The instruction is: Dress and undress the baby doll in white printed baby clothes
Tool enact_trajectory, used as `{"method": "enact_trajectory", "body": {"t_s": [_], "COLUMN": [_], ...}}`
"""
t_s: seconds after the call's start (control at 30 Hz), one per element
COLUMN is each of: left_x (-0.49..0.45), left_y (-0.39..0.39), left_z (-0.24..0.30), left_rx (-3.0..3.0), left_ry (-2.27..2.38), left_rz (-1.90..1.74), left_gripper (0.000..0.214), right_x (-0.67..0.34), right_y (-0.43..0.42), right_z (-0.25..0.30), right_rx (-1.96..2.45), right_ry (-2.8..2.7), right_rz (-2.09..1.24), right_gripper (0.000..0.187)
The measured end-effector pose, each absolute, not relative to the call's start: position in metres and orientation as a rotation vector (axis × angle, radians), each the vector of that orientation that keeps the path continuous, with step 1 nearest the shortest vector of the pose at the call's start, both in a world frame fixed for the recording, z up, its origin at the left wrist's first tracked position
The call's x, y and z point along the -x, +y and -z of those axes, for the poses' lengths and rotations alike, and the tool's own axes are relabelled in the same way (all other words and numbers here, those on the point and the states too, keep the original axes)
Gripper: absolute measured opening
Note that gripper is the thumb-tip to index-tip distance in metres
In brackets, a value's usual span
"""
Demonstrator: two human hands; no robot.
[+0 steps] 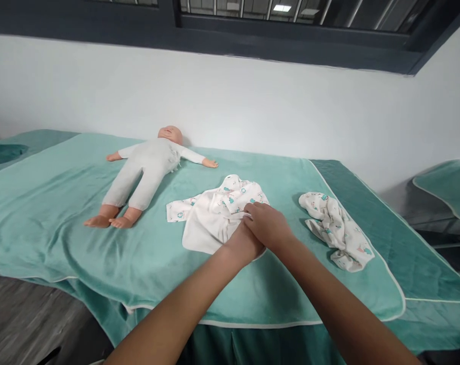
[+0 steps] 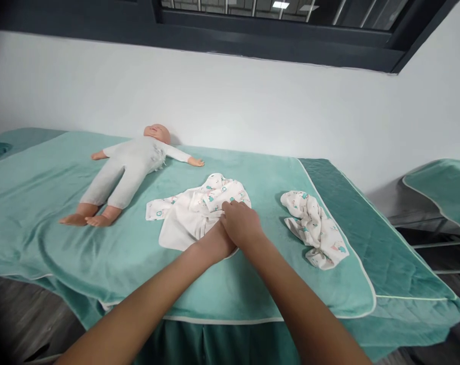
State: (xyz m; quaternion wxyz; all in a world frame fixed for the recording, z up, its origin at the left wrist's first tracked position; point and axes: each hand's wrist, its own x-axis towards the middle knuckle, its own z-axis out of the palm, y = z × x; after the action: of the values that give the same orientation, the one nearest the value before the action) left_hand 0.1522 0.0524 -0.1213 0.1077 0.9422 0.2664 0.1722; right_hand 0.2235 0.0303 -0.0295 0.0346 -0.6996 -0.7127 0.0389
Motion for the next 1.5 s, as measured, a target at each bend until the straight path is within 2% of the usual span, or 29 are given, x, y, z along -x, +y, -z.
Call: {"method": "enact_trajectory", "body": {"t_s": [0.1, 0.2, 0.3, 0.4, 0.5, 0.63, 0.8, 0.9, 1.0, 1.13, 1.27, 1.5], "left_x": [-0.127, -0.107, -0.099, -0.097, -0.098, -0.106, -0.128, -0.142, -0.148, -0.143, -0.138, -0.135], "left_y": [0.057, 0.061, 0.063, 0.062, 0.055, 0.043, 0.034, 0.033, 0.034, 0.034, 0.034, 0.035], "left_z": [0.107, 0.095, 0.088, 0.087, 0.087, 0.09, 0.098, 0.105, 0.107, 0.098, 0.093, 0.096], "left_rx": [-2.867, -2.767, -2.665, -2.641, -2.687, -2.792, -2.869, -2.942, -2.97, -2.899, -2.876, -2.799], "left_ry": [0.618, 0.57, 0.534, 0.484, 0.489, 0.52, 0.562, 0.555, 0.562, 0.538, 0.496, 0.439], "left_rz": [-0.374, -0.476, -0.463, -0.401, -0.374, -0.413, -0.497, -0.5, -0.477, -0.484, -0.494, -0.513], "left_gripper": [0.046, 0.052, 0.046, 0.039, 0.054, 0.056, 0.045, 0.046, 0.054, 0.059, 0.058, 0.05], "right_x": [-0.242, -0.276, -0.315, -0.345, -0.356, -0.335, -0.276, -0.249, -0.237, -0.24, -0.267, -0.37], "right_y": [0.033, 0.022, -0.003, -0.036, -0.064, -0.075, -0.045, -0.014, 0.012, 0.03, 0.036, 0.037], "right_z": [0.031, 0.03, 0.04, 0.058, 0.068, 0.056, 0.042, 0.041, 0.039, 0.034, 0.03, 0.021], "right_rx": [1.972, 1.86, 1.935, 2.15, 2.242, 2.106, 1.827, 2.001, 2.207, 2.222, 2.112, 1.955], "right_ry": [-2.168, -1.729, -1.224, -1.056, -0.965, -1.079, -1.714, -1.932, -2.057, -2.21, -2.04, -1.141], "right_rz": [-0.17, -0.147, -0.176, -0.314, -0.465, -0.214, -0.117, -0.069, -0.036, -0.065, -0.197, -0.224], "right_gripper": [0.021, 0.016, 0.017, 0.017, 0.018, 0.02, 0.023, 0.033, 0.028, 0.02, 0.021, 0.024]}}
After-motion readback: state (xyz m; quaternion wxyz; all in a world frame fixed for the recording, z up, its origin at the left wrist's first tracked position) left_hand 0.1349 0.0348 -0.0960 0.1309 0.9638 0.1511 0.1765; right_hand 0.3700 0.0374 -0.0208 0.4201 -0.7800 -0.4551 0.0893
